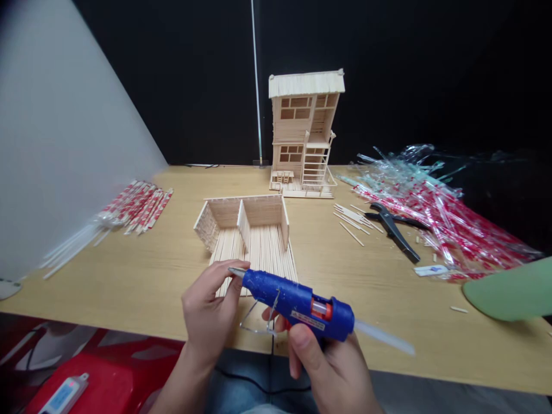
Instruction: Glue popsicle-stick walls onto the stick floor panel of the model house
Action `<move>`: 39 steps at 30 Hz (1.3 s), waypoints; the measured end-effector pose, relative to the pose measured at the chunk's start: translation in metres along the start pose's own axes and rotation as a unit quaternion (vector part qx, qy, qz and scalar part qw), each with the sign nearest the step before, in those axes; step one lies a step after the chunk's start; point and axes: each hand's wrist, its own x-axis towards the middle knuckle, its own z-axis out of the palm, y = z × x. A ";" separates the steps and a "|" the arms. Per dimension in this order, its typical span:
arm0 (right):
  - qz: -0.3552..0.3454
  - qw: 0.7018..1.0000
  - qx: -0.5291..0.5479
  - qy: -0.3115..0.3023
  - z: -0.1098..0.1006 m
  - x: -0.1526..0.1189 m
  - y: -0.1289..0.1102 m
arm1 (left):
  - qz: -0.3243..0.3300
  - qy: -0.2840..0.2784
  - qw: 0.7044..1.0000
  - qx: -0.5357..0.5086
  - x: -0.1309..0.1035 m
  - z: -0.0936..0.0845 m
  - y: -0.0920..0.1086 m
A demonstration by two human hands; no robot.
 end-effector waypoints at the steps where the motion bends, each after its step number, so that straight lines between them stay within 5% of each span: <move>1: 0.001 1.000 -0.008 0.002 0.000 -0.001 0.000 | 0.005 0.004 1.000 0.002 0.000 0.000 0.000; 33: -0.052 0.996 -0.066 -0.024 -0.020 -0.007 0.011 | 0.010 0.017 1.000 0.015 0.001 -0.003 0.005; 39: -0.059 0.997 -0.050 0.011 -0.013 -0.009 0.006 | 0.013 0.019 1.000 0.017 0.001 -0.003 0.005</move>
